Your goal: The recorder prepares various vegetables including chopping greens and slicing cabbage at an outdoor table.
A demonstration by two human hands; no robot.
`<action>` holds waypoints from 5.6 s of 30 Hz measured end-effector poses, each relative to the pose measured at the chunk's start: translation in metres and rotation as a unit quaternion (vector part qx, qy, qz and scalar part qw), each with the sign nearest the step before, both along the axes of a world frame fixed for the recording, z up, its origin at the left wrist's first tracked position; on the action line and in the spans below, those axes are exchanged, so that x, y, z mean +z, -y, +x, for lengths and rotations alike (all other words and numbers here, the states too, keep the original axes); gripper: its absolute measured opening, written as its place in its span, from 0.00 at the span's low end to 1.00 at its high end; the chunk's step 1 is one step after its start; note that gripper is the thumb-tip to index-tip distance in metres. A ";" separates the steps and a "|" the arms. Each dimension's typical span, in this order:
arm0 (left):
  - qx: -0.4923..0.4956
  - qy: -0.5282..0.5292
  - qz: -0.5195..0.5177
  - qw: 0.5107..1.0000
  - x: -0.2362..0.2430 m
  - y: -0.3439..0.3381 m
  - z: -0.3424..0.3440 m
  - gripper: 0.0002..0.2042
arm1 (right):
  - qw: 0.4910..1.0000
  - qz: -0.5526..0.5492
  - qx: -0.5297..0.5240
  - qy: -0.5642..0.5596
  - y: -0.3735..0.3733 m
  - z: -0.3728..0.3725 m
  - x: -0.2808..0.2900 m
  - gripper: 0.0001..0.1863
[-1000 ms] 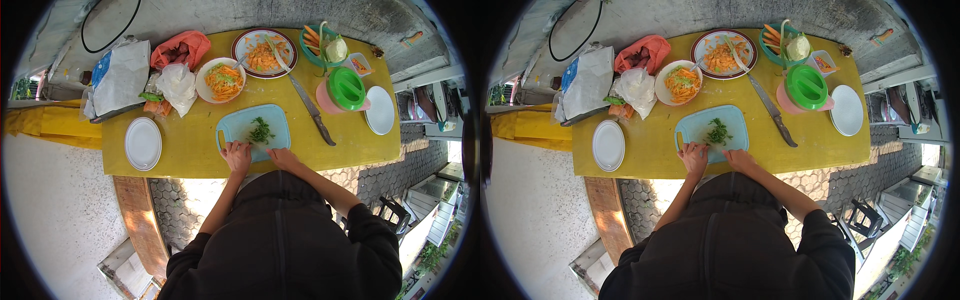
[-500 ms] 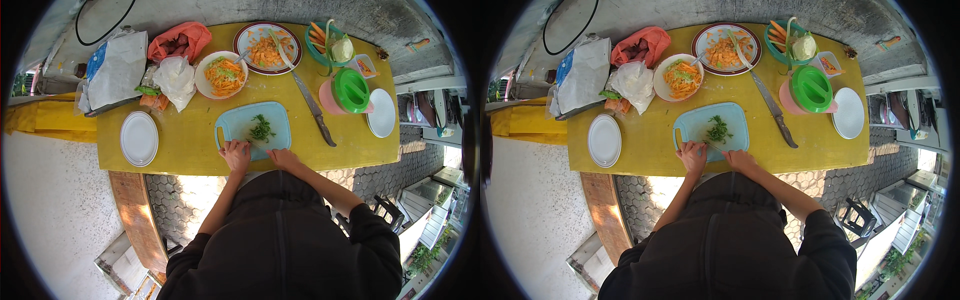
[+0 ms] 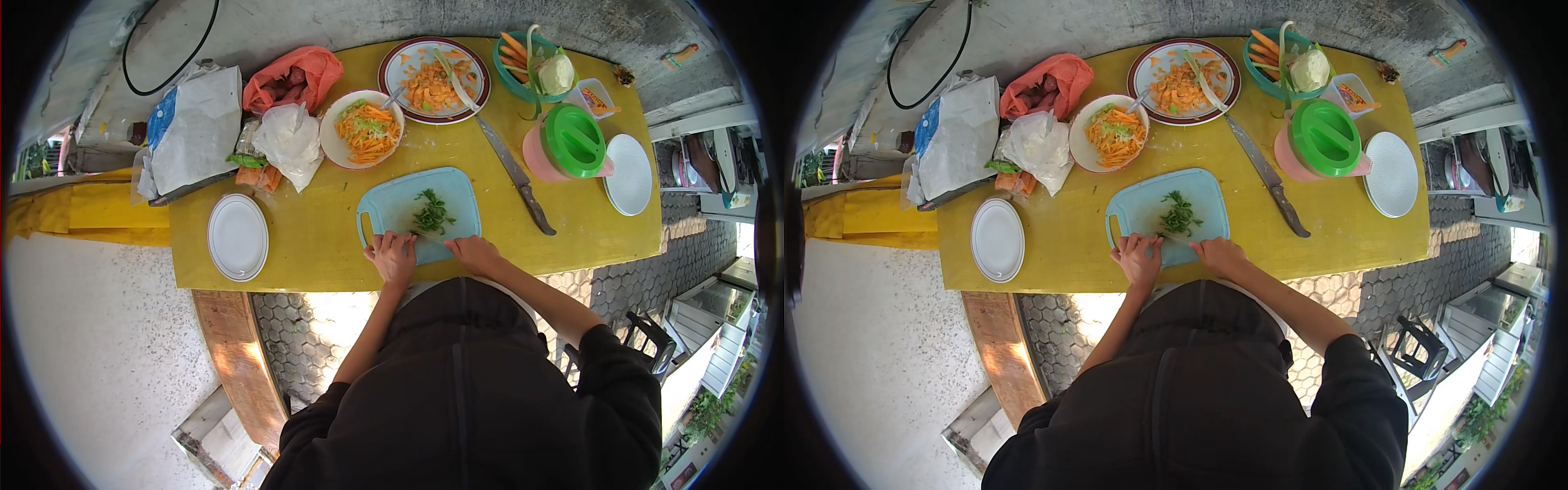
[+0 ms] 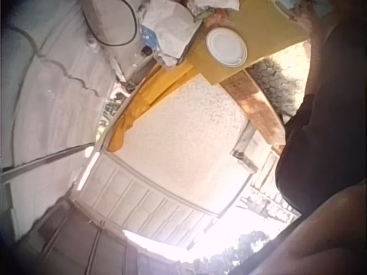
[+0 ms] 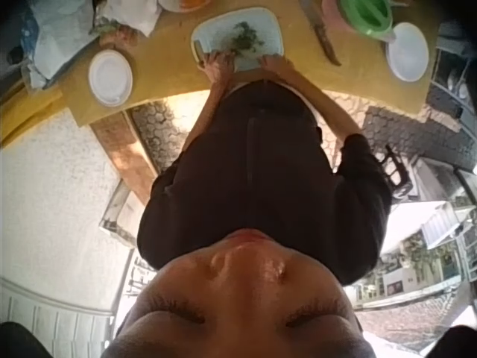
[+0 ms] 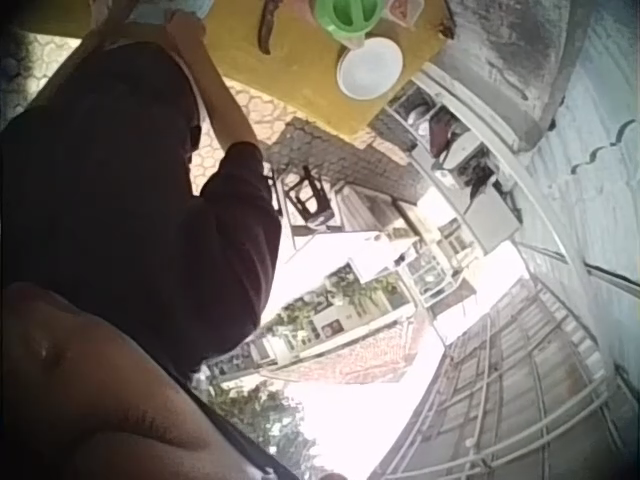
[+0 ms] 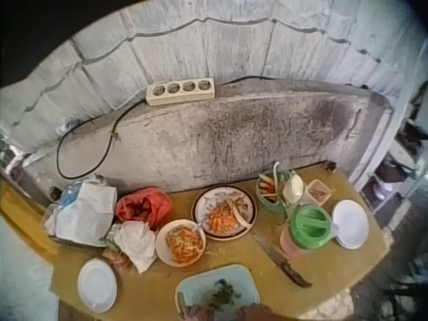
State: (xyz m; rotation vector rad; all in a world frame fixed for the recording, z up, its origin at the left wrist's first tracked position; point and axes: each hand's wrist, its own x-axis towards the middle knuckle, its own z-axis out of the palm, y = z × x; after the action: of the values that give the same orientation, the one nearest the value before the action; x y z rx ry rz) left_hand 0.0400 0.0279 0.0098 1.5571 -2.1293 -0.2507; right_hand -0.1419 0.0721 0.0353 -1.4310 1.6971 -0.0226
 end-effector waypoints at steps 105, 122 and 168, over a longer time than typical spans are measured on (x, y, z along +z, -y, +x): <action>0.043 -0.004 0.011 0.999 -0.003 -0.012 0.000 0.02 | 0.999 0.005 -0.016 0.039 -0.004 0.009 0.003 0.30; 0.040 -0.001 0.029 0.999 -0.004 -0.008 0.003 0.03 | 0.999 0.009 0.019 -0.034 -0.004 0.010 0.010 0.29; 0.071 0.024 -0.027 0.997 0.002 -0.006 0.029 0.04 | 0.999 -0.017 0.026 -0.036 0.000 0.016 0.001 0.31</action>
State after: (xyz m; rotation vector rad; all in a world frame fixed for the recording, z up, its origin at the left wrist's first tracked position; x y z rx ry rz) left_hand 0.0690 0.0343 0.0119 1.6886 -2.0326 -0.1065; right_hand -0.1262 0.0721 0.0365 -1.5177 1.7235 0.0286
